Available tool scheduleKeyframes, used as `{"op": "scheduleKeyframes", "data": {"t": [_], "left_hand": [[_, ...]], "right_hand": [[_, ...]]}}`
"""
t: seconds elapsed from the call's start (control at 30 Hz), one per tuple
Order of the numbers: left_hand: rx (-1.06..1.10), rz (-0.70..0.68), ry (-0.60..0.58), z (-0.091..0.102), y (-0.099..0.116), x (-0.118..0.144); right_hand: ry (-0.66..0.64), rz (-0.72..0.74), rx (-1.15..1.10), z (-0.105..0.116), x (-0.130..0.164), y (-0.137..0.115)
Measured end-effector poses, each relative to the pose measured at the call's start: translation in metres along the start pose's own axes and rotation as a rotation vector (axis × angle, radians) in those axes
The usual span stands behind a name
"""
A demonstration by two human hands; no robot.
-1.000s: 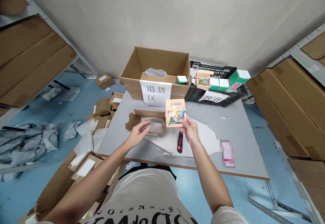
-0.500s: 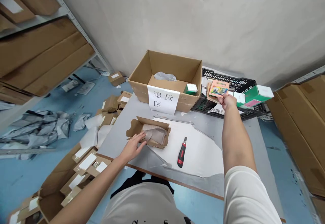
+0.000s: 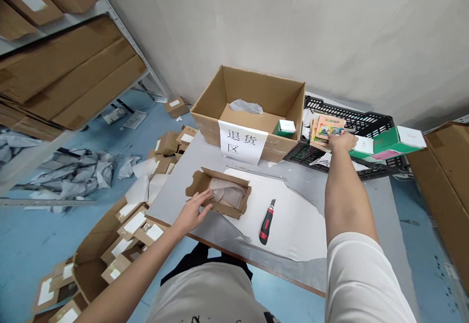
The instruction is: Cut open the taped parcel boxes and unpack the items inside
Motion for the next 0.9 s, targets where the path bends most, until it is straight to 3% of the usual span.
{"op": "scheduleKeyframes", "data": {"t": [0.1, 0.3, 0.4, 0.47, 0.57, 0.63, 0.77, 0.83, 0.9], "left_hand": [[0.008, -0.005, -0.012, 0.000, -0.002, 0.000], [0.017, -0.057, 0.005, 0.002, -0.003, -0.001], [0.043, -0.109, 0.136, 0.015, -0.008, 0.005], [0.090, -0.089, 0.300, 0.027, -0.021, 0.010], [0.268, 0.081, 0.473, 0.042, -0.055, 0.012], [0.492, 0.271, 0.427, 0.042, -0.081, 0.006], [0.915, 0.525, 0.161, 0.024, -0.110, -0.011], [0.979, 0.551, 0.089, 0.015, -0.111, -0.015], [0.977, 0.536, 0.073, 0.009, -0.107, -0.017]], "right_hand": [[0.034, -0.118, 0.136, 0.000, 0.009, 0.004], [0.087, 0.015, 0.071, 0.010, 0.030, 0.003], [0.172, 0.191, -0.009, 0.015, 0.060, 0.004], [0.177, 0.321, -0.072, 0.013, 0.097, 0.009], [0.044, 0.385, -0.177, -0.001, 0.175, 0.024], [-0.087, 0.335, -0.263, -0.013, 0.235, 0.036], [-0.265, 0.215, -0.386, -0.022, 0.337, 0.041], [-0.259, 0.319, -0.371, -0.016, 0.368, 0.025], [-0.341, 0.567, -0.288, -0.011, 0.386, -0.003]]}}
Point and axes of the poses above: each hand's wrist, its own x-axis away from the middle knuckle, its own z-axis out of the back of the hand, y = z × x, the point moved 1 cm from there along -x, towards the middle knuckle, and after that the axes turned 1 degree about x, right-handed, at the moved point
